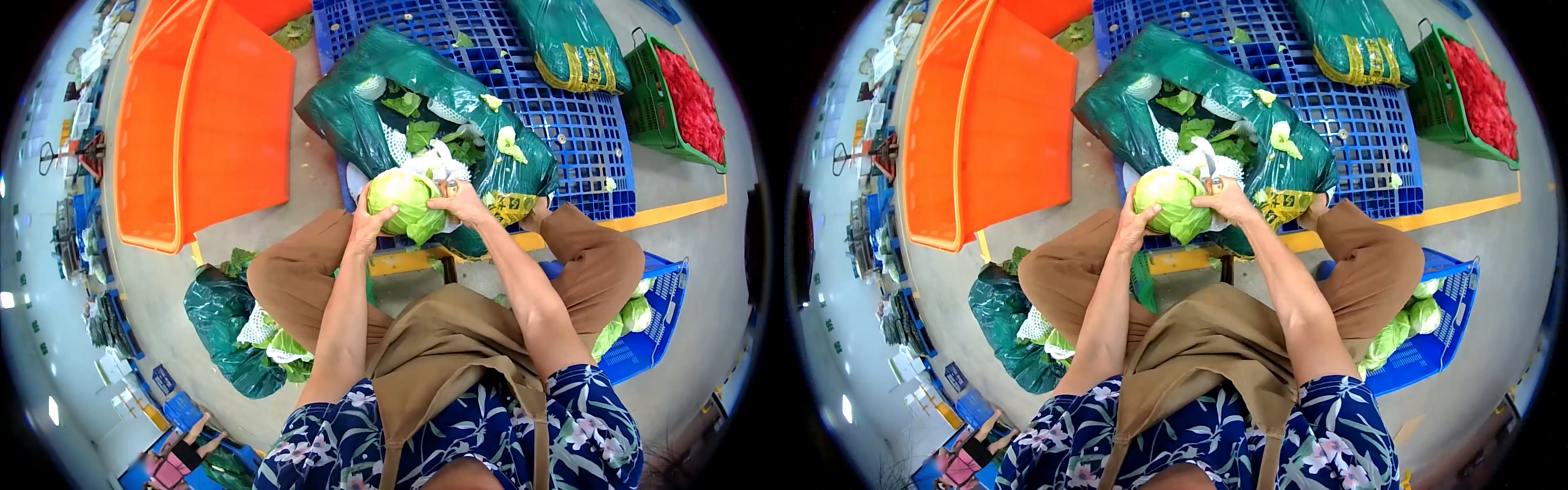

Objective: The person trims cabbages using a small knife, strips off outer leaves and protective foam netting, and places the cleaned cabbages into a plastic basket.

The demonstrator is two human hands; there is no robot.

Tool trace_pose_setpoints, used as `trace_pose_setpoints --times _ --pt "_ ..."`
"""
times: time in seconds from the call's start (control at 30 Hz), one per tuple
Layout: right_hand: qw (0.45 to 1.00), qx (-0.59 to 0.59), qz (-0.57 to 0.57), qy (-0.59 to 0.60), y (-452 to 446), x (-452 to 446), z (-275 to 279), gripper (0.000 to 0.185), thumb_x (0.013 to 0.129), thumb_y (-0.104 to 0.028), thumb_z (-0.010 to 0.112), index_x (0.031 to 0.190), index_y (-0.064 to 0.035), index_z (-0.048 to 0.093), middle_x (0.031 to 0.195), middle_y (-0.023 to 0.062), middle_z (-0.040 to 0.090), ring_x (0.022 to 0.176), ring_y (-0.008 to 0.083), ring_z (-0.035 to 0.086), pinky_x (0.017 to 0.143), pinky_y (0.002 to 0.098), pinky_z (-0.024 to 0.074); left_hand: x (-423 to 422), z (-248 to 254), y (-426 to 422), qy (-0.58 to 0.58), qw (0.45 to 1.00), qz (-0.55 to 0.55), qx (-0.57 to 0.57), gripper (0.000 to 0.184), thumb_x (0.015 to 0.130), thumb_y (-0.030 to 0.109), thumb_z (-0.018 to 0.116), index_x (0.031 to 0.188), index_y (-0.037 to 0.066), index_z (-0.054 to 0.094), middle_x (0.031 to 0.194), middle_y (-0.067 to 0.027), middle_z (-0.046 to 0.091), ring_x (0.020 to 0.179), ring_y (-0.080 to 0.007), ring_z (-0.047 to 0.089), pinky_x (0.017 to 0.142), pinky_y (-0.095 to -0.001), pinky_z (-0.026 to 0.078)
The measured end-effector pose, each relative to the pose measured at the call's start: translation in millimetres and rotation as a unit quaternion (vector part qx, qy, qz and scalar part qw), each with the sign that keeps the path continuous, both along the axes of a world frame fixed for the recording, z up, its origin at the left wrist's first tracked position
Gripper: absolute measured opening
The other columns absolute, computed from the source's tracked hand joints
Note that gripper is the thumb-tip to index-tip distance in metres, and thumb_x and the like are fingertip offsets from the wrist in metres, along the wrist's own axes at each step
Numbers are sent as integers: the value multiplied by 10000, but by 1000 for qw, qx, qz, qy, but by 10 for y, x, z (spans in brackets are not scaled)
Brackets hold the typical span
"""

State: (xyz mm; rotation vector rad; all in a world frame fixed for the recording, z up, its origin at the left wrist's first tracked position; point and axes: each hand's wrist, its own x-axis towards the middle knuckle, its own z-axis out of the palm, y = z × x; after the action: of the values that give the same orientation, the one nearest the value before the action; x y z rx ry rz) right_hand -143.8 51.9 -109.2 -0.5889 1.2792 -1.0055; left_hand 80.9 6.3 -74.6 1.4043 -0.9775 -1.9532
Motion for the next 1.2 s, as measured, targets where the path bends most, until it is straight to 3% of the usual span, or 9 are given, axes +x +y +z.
trace_pose_setpoints --times 0.13,0.37,0.67,0.73,0.87,0.97,1.07,1.1,1.2 --pt "986 -47 36 154 -121 -232 195 148 676 -26 622 679 -77 483 621 -33 460 556 80 407 511 275 354 -38 137 -45 41 997 -23 -54 888 684 179 786 1416 83 293 1282 -104 478 1162 -241 497 934 -395 478" --pt "960 -109 -30 255 -605 -606 377 93 684 -44 606 730 -56 526 623 -7 504 574 114 450 540 298 401 -80 76 68 236 967 -35 85 837 699 341 768 1385 78 367 1312 -123 493 1198 -272 498 1003 -424 431" --pt "854 -113 -30 506 -696 -635 -95 522 716 -417 755 829 58 574 691 147 577 673 268 582 659 390 476 -407 326 338 311 922 115 201 942 669 733 616 1382 155 403 1375 -95 468 1216 -307 492 1011 -522 411" --pt "970 21 -2 241 -496 -518 785 532 742 -494 732 839 11 599 673 96 582 658 198 597 568 374 487 -424 352 306 382 888 135 218 840 757 719 518 1388 179 397 1404 -98 433 1232 -324 474 986 -522 433" --pt "990 -71 -7 -122 -89 -115 1111 381 732 -322 796 874 -66 552 755 20 571 629 106 544 526 277 470 -338 304 178 427 882 56 191 768 835 699 394 1399 177 377 1408 -122 421 1228 -365 467 939 -572 450" --pt "985 -63 -34 -158 18 -153 1194 392 697 -211 825 901 -77 519 810 12 564 708 122 562 599 304 501 -305 730 16 403 897 35 178 779 850 718 341 1398 165 377 1393 -138 435 1224 -366 470 928 -598 442" --pt "981 -73 -54 -170 71 -114 1352 516 681 -138 829 1064 5 515 856 25 562 765 128 572 660 302 505 -302 1424 -75 271 953 -5 137 883 788 716 499 1428 139 305 1424 -118 390 1279 -303 422 1019 -507 396" --pt "987 -77 -46 -136 63 -90 1327 567 679 -126 828 1114 31 501 872 29 565 776 131 574 672 298 505 -143 1114 -186 202 978 13 -41 955 752 623 646 1455 136 222 1431 -110 375 1288 -283 414 1030 -480 396" --pt "991 -97 -7 -94 78 10 1463 638 657 -98 837 1148 62 463 889 21 549 805 127 553 734 276 487 -68 1093 -148 267 956 -11 -122 1045 696 553 739 1465 134 169 1430 -112 367 1285 -270 418 1037 -456 397"
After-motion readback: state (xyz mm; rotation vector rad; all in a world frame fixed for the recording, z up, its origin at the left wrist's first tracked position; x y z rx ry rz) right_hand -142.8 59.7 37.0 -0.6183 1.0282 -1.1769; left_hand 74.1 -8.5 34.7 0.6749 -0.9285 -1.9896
